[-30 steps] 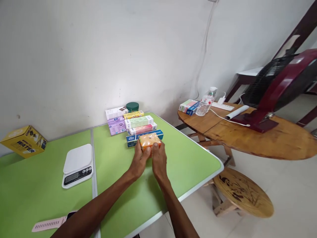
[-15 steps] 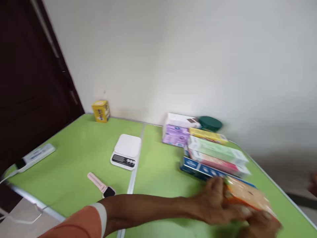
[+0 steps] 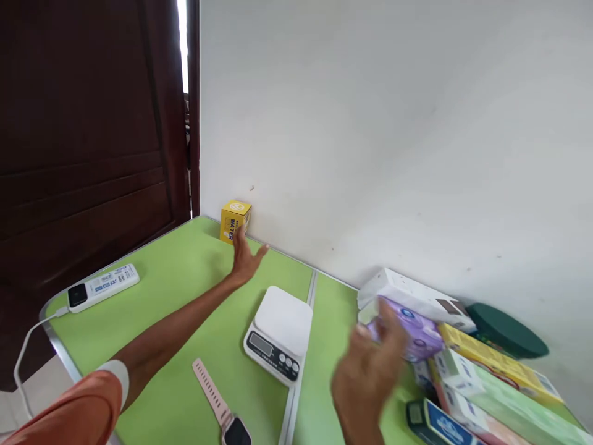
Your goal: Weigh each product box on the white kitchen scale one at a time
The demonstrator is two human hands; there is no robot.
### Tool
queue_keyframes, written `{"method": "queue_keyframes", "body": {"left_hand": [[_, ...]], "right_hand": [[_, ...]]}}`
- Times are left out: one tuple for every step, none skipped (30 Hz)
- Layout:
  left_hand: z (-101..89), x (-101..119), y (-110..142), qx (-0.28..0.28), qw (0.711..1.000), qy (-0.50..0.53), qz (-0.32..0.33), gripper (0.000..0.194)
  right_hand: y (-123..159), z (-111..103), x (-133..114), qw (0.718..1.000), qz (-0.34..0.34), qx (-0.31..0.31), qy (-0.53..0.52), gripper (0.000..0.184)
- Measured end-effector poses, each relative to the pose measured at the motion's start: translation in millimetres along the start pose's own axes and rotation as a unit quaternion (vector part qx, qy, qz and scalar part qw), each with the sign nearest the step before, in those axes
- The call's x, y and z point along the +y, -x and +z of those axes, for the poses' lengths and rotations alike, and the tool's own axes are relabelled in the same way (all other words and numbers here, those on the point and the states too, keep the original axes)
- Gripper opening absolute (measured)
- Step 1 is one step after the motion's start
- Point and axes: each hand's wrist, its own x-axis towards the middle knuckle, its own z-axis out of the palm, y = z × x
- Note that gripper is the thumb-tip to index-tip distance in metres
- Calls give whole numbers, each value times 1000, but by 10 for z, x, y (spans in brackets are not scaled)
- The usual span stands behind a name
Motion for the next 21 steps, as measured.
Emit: {"method": "queue_keyframes", "body": {"left_hand": [[-48, -190, -181, 29, 998, -33, -33, 103], [-80, -367, -338, 53, 995, -59, -60, 109], [-95, -529, -475, 72, 991, -79, -83, 115], [-95, -671, -594, 88, 986, -93, -102, 119], [-84, -792, -700, 101, 983, -103, -114, 123], [-63, -893, -793, 108, 981, -109, -121, 127], [-36, -976, -877, 110, 980, -114, -124, 130], [-6, -1042, -952, 110, 979, -118, -124, 132], [26, -1093, -1017, 107, 979, -122, -122, 133], [54, -1133, -1071, 105, 979, -127, -120, 132], [79, -1163, -1114, 104, 979, -133, -118, 129], [96, -1186, -1143, 103, 978, -139, -117, 124], [104, -1201, -1157, 102, 977, -146, -115, 118], [101, -1210, -1153, 101, 976, -153, -113, 112], [88, -1212, -1132, 100, 976, -159, -112, 108], [62, -1210, -1093, 98, 975, -163, -112, 104], [26, -1201, -1037, 95, 975, -165, -111, 102], [-20, -1189, -965, 93, 976, -165, -111, 100], [-76, -1171, -879, 91, 976, -164, -110, 98], [-140, -1150, -783, 90, 977, -163, -109, 96], [-211, -1126, -677, 89, 977, -162, -107, 92]], "right_hand": [[-84, 298, -46, 999, -1, -44, -24, 81], [-155, 620, -84, 993, 9, -104, -55, 84], [-212, 951, -114, 985, 23, -152, -83, 87], [-251, 1273, -133, 976, 40, -187, -107, 89], [-274, 1572, -142, 965, 56, -223, -124, 88], [-281, 1837, -143, 956, 68, -251, -137, 87], [-276, 2063, -136, 948, 74, -271, -147, 85], [-264, 2247, -123, 942, 74, -287, -154, 83], [-249, 2394, -104, 938, 71, -299, -159, 81], [-233, 2508, -79, 936, 65, -307, -161, 79], [-219, 2595, -48, 934, 60, -314, -160, 78], [-207, 2661, -13, 933, 57, -319, -157, 78], [-196, 2714, 24, 932, 57, -322, -154, 78], [-186, 2756, 59, 932, 59, -323, -151, 78], [-172, 2792, 90, 932, 64, -323, -150, 78], [-154, 2824, 111, 932, 69, -322, -150, 78], [-128, 2855, 119, 931, 75, -323, -152, 78], [-95, 2884, 111, 929, 79, -324, -157, 77], [-51, 2912, 87, 927, 82, -326, -166, 76], [4, 2937, 48, 924, 79, -328, -180, 75], [69, 2956, -4, 921, 75, -328, -197, 73]]}}
